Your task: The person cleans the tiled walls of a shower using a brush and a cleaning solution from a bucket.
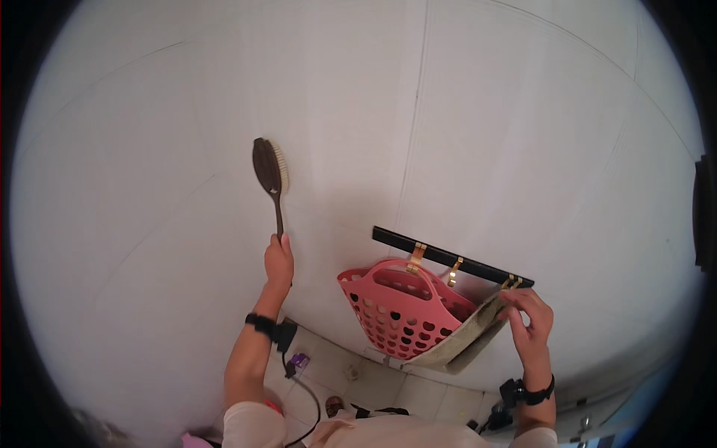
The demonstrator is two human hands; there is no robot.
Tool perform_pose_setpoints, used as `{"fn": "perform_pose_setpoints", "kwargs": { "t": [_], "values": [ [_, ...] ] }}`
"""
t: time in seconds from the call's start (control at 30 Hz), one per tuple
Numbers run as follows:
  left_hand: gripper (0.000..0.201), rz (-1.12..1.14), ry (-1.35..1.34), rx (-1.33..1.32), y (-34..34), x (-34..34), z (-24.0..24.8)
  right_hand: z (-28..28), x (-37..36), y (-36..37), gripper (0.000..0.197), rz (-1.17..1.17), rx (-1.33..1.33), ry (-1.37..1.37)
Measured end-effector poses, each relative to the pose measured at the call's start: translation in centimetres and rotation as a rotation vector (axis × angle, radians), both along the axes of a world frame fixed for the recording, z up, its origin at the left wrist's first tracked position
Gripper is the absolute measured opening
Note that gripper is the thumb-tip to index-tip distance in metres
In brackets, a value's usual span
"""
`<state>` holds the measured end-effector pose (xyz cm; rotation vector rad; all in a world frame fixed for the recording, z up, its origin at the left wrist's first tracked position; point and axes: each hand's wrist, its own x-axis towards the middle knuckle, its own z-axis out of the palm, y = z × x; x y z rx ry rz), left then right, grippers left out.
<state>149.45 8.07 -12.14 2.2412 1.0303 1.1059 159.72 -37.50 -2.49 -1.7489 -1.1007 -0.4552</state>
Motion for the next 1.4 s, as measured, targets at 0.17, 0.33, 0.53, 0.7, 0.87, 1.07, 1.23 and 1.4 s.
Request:
{"fn": "perform_pose_setpoints", "kwargs": {
  "t": [0.17,0.33,0.53,0.7,0.87,1.07,1.23,1.4],
  "values": [
    [0.027,-0.316,0.181,0.205,-2.8,1.2,0.7,1.2,-1.6,4.4,0.019,-0.032,-0.065,-0.002],
    [0.030,-0.497,0.317,0.611,0.4,3.7,4.3,2.2,-3.1,7.2,0.019,-0.032,-0.049,-0.020],
    [0.024,-0.305,0.073,0.499,4.9,3.4,9.4,1.9,-4.4,7.8,0.019,-0.130,-0.066,0.014],
    [0.029,-0.578,0.199,0.631,-1.0,4.6,8.0,2.2,-4.3,8.6,0.019,-0.154,-0.101,0.009],
    [0.030,-0.712,0.218,0.942,-0.4,6.6,10.1,3.2,-4.8,8.7,0.019,-0.146,-0.036,-0.055],
    [0.027,-0.351,-0.012,0.743,2.5,5.9,17.7,2.6,-5.4,7.1,0.018,-0.181,-0.049,-0.014],
    [0.031,-0.685,0.293,1.071,-0.8,6.6,11.5,2.7,-5.3,6.7,0.019,-0.175,-0.018,-0.024],
    [0.030,-0.576,0.253,0.997,0.2,6.5,12.7,2.7,-6.0,7.1,0.020,-0.122,-0.022,-0.096]
  ]
}}
